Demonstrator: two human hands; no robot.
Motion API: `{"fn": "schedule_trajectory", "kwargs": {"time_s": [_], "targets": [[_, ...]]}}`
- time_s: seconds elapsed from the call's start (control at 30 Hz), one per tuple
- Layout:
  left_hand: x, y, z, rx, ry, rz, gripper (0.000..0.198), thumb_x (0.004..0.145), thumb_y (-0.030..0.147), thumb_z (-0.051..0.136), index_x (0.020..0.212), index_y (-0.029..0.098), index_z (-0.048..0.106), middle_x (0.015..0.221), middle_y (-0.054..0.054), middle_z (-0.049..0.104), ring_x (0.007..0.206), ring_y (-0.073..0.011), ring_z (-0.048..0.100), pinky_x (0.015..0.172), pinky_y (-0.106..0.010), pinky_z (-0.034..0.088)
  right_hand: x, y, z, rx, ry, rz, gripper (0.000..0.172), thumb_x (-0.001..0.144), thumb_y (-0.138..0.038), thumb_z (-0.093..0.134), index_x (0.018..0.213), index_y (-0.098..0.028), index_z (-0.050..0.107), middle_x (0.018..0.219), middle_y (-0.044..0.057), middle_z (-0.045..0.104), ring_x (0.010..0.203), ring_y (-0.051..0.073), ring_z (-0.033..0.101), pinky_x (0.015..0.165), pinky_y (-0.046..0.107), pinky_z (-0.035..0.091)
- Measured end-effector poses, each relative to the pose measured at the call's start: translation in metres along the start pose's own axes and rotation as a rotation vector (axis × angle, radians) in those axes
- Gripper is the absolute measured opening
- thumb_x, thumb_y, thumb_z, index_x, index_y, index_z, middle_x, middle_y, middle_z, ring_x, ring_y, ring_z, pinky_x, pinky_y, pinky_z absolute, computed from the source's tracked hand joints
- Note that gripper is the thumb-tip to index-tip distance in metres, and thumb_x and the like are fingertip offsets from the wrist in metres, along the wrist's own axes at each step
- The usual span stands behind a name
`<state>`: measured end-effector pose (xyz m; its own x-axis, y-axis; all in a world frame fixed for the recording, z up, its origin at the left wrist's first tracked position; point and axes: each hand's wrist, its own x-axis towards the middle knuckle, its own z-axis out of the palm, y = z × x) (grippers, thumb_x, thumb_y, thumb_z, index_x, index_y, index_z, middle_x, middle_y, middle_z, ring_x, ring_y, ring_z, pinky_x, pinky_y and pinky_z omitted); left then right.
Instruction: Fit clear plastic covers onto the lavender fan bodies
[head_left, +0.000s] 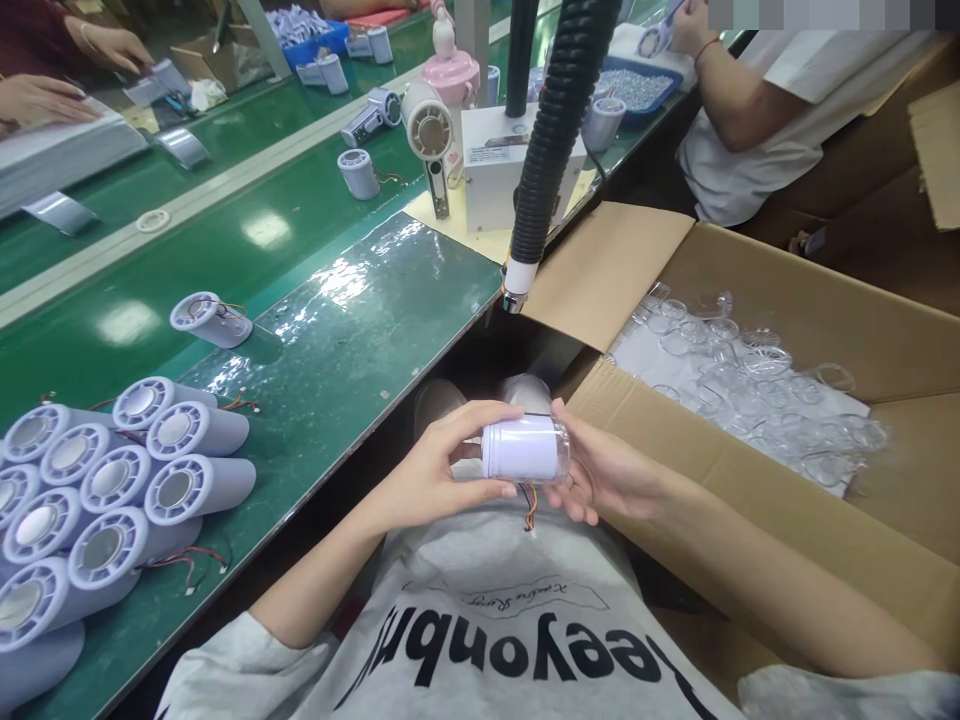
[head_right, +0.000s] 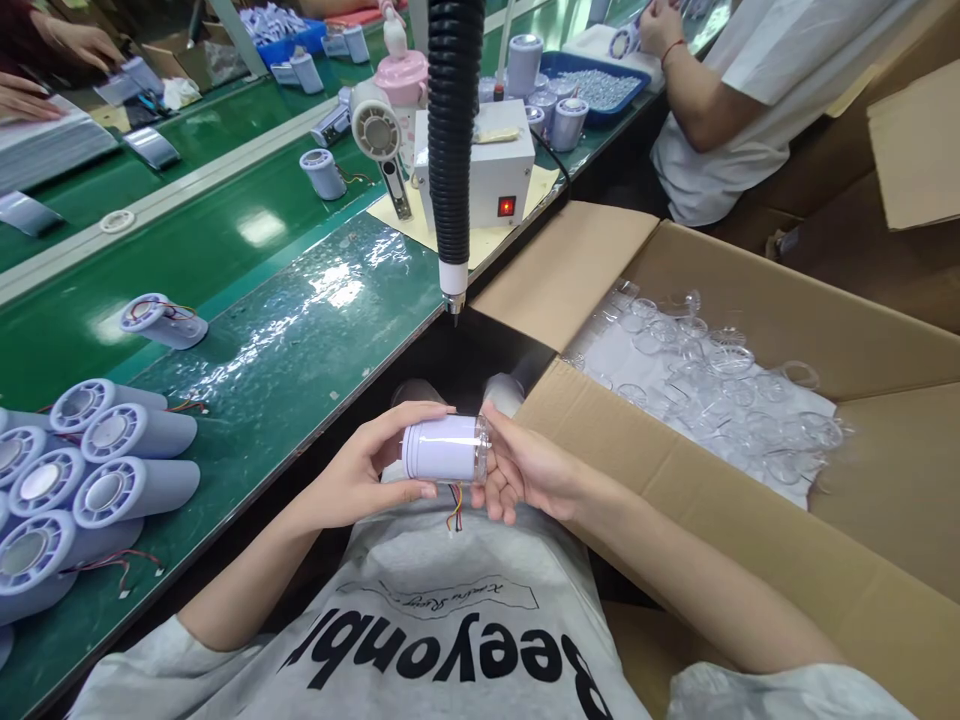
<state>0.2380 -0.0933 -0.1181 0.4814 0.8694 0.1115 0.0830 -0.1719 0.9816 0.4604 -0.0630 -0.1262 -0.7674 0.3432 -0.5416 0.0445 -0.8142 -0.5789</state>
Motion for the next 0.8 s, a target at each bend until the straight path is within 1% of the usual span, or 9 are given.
{"fn": "schedule_trajectory", "kwargs": {"time_s": [0.07, 0.13, 0.17, 0.27, 0.33, 0.4, 0.5, 0.6, 0.8], "targets": [[-0.001, 0.004, 0.002, -0.060, 0.019, -0.081, 0.064, 0.075, 0.021, 0.075, 0.133, 0.034, 0.050, 0.133, -0.006, 0.053, 0.117, -0.0225, 0.055, 0.097, -0.035, 0.050, 0.000, 0.004, -0.003, -0.093, -0.038, -0.120, 0.082, 0.090, -0.076, 0.016, 0.096, -0.009, 0.063, 0.068, 0.008, 0.066, 0.051, 0.013, 0.066, 0.044, 0.017, 0.054], [-0.002, 0.007, 0.004, -0.139, 0.038, -0.130, 0.062, 0.077, 0.022, 0.074, 0.132, 0.035, 0.050, 0.134, -0.005, 0.052, 0.115, -0.0209, 0.056, 0.095, -0.031, 0.051, -0.001, 0.007, -0.005, -0.259, 0.002, -0.376, 0.075, 0.087, -0.078, 0.032, 0.120, -0.015, 0.055, 0.103, 0.014, 0.068, 0.083, 0.020, 0.071, 0.068, 0.029, 0.060], [-0.003, 0.008, 0.004, -0.181, 0.044, -0.150, 0.060, 0.078, 0.022, 0.073, 0.132, 0.036, 0.050, 0.133, -0.004, 0.052, 0.114, -0.0201, 0.057, 0.093, -0.030, 0.052, -0.003, 0.008, -0.007, -0.385, 0.051, -0.532, 0.071, 0.086, -0.074, 0.044, 0.132, -0.021, 0.046, 0.125, 0.015, 0.059, 0.104, 0.024, 0.066, 0.083, 0.035, 0.058], [-0.003, 0.009, 0.005, -0.271, 0.047, -0.202, 0.056, 0.081, 0.023, 0.070, 0.132, 0.037, 0.050, 0.128, -0.002, 0.054, 0.106, -0.0188, 0.061, 0.087, -0.028, 0.055, -0.007, 0.009, -0.011, -0.893, 0.167, -0.956, 0.072, 0.086, -0.039, 0.071, 0.145, -0.039, 0.030, 0.157, 0.006, 0.023, 0.139, 0.026, 0.034, 0.110, 0.045, 0.038], [-0.003, 0.009, 0.003, -0.272, 0.043, -0.222, 0.055, 0.082, 0.025, 0.069, 0.132, 0.037, 0.050, 0.127, -0.003, 0.056, 0.105, -0.0194, 0.061, 0.086, -0.029, 0.055, -0.009, 0.009, -0.013, -1.121, 0.176, -1.102, 0.067, 0.087, -0.018, 0.069, 0.141, -0.042, 0.038, 0.156, 0.001, 0.028, 0.138, 0.024, 0.035, 0.112, 0.045, 0.036], [-0.003, 0.009, 0.002, -0.242, 0.026, -0.220, 0.059, 0.081, 0.026, 0.070, 0.134, 0.037, 0.049, 0.131, -0.003, 0.055, 0.109, -0.0210, 0.060, 0.090, -0.031, 0.053, -0.010, 0.009, -0.012, -1.080, 0.193, -1.092, 0.061, 0.087, -0.013, 0.068, 0.137, -0.041, 0.047, 0.148, 0.001, 0.043, 0.132, 0.023, 0.046, 0.107, 0.040, 0.043], [-0.003, 0.007, 0.000, -0.201, -0.007, -0.180, 0.073, 0.075, 0.022, 0.077, 0.139, 0.039, 0.045, 0.143, -0.003, 0.048, 0.121, -0.0245, 0.055, 0.102, -0.035, 0.047, -0.010, 0.010, -0.008, -0.686, 0.193, -0.874, 0.059, 0.082, -0.025, 0.076, 0.134, -0.036, 0.052, 0.135, 0.004, 0.056, 0.116, 0.024, 0.059, 0.094, 0.035, 0.054], [-0.004, 0.007, 0.001, -0.243, -0.023, -0.171, 0.074, 0.076, 0.018, 0.075, 0.139, 0.040, 0.044, 0.147, -0.003, 0.044, 0.129, -0.0264, 0.050, 0.107, -0.038, 0.044, -0.011, 0.010, -0.003, -0.421, 0.156, -0.742, 0.052, 0.080, -0.028, 0.077, 0.128, -0.035, 0.058, 0.129, 0.003, 0.062, 0.107, 0.022, 0.065, 0.089, 0.033, 0.056], [-0.005, -0.001, 0.001, -0.407, -0.031, -0.292, 0.074, 0.075, 0.017, 0.075, 0.140, 0.035, 0.045, 0.144, -0.006, 0.049, 0.124, -0.0257, 0.055, 0.105, -0.040, 0.045, -0.012, 0.013, -0.004, -0.484, 0.239, -0.601, 0.053, 0.075, -0.024, 0.081, 0.125, -0.031, 0.064, 0.106, 0.002, 0.071, 0.088, 0.019, 0.067, 0.080, 0.033, 0.056]]}}
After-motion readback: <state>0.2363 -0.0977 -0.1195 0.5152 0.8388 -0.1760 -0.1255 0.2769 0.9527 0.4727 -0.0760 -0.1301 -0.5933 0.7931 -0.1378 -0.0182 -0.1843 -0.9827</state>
